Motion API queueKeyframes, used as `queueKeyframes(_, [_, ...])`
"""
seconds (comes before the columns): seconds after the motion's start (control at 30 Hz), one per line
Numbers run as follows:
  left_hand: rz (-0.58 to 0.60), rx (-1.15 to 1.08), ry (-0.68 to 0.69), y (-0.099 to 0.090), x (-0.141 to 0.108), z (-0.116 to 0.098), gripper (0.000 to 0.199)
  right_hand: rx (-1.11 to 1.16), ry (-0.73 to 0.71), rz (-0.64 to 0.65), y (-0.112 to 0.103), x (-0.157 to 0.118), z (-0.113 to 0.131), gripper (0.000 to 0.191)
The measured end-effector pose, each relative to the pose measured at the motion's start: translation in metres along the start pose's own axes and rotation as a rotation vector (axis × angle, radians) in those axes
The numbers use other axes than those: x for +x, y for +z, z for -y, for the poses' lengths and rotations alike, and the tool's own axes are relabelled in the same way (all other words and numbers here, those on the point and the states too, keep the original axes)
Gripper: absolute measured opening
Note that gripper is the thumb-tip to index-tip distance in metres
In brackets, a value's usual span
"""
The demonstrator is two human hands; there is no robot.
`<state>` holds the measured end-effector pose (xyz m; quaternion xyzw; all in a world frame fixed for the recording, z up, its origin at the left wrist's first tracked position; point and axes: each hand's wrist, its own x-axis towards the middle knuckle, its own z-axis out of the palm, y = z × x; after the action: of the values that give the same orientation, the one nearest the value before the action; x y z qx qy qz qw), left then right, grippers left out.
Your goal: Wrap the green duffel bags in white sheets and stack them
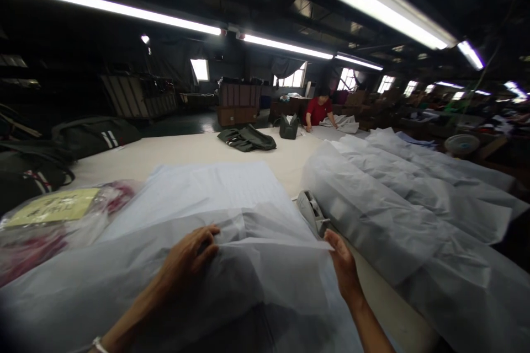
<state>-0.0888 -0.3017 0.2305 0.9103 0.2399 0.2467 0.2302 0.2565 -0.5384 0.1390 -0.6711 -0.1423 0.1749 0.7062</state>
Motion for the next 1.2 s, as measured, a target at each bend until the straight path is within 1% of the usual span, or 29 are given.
queueKeyframes(0.03, [-0.005,0.003,0.014,0.000,0.000,0.000,0.018,0.019,-0.053,0.055,0.005,-0.003,0.011,0.074])
queueKeyframes(0.07, [-0.013,0.005,0.026,0.000,0.000,0.000,0.018,0.063,-0.083,0.145,0.014,-0.007,0.024,0.071])
queueKeyframes(0.1, [-0.022,0.007,0.039,0.001,0.000,0.001,0.017,0.117,-0.084,0.260,0.025,-0.010,0.039,0.070])
queueKeyframes(0.17, [-0.050,0.009,0.067,0.002,-0.001,0.003,0.014,0.200,-0.018,0.531,0.054,-0.015,0.070,0.072])
queueKeyframes(0.2, [-0.067,0.009,0.085,0.003,-0.001,0.005,0.013,0.196,0.035,0.654,0.070,-0.018,0.083,0.073])
queueKeyframes(0.27, [-0.097,0.006,0.122,0.004,-0.001,0.007,0.012,0.089,0.147,0.836,0.104,-0.021,0.104,0.072])
queueKeyframes(0.3, [-0.106,0.000,0.141,0.004,-0.001,0.008,0.012,0.023,0.184,0.886,0.120,-0.023,0.111,0.071])
queueKeyframes(0.37, [-0.116,-0.019,0.170,0.003,-0.001,0.007,0.013,-0.063,0.225,0.926,0.146,-0.026,0.118,0.070])
queueKeyframes(0.4, [-0.120,-0.030,0.179,0.001,-0.002,0.005,0.014,-0.079,0.241,0.932,0.155,-0.029,0.119,0.069])
queueKeyframes(0.47, [-0.126,-0.055,0.186,-0.001,-0.002,0.001,0.014,-0.088,0.278,0.942,0.166,-0.033,0.120,0.065])
queueKeyframes(0.6, [-0.101,-0.097,0.176,-0.005,-0.004,-0.007,0.014,-0.128,0.330,0.965,0.174,-0.042,0.120,0.065])
queueKeyframes(0.67, [-0.081,-0.100,0.161,-0.004,-0.004,-0.008,0.014,-0.151,0.344,0.974,0.180,-0.044,0.120,0.070])
queueKeyframes(0.73, [-0.068,-0.091,0.145,-0.002,-0.004,-0.006,0.014,-0.181,0.361,1.017,0.185,-0.045,0.120,0.076])
queueKeyframes(0.8, [-0.058,-0.074,0.124,0.000,-0.004,-0.005,0.015,-0.260,0.335,1.076,0.188,-0.044,0.126,0.080])
queueKeyframes(0.83, [-0.051,-0.064,0.107,0.000,-0.004,-0.006,0.014,-0.324,0.298,1.103,0.186,-0.044,0.132,0.080])
queueKeyframes(0.9, [-0.033,-0.041,0.062,-0.001,-0.004,-0.008,0.012,-0.480,0.174,1.138,0.177,-0.042,0.147,0.081])
queueKeyframes(0.97, [-0.012,-0.022,0.019,-0.003,-0.003,-0.012,0.009,-0.643,0.055,1.174,0.162,-0.044,0.163,0.083])
queueKeyframes(1.03, [0.004,0.005,-0.008,-0.006,-0.002,-0.017,0.007,-0.819,-0.007,1.191,0.146,-0.049,0.172,0.092])
queueKeyframes(1.07, [0.008,0.031,-0.016,-0.007,-0.001,-0.019,0.007,-0.908,-0.038,1.181,0.139,-0.054,0.173,0.095])
queueKeyframes(1.1, [0.009,0.061,-0.022,-0.007,0.000,-0.021,0.007,-0.985,-0.077,1.161,0.134,-0.058,0.172,0.093])
queueKeyframes(1.13, [0.010,0.092,-0.027,-0.007,0.002,-0.023,0.007,-1.038,-0.127,1.126,0.132,-0.063,0.168,0.083])
queueKeyframes(1.2, [0.012,0.140,-0.025,-0.006,0.004,-0.025,0.009,-1.053,-0.207,1.046,0.133,-0.070,0.156,0.043])
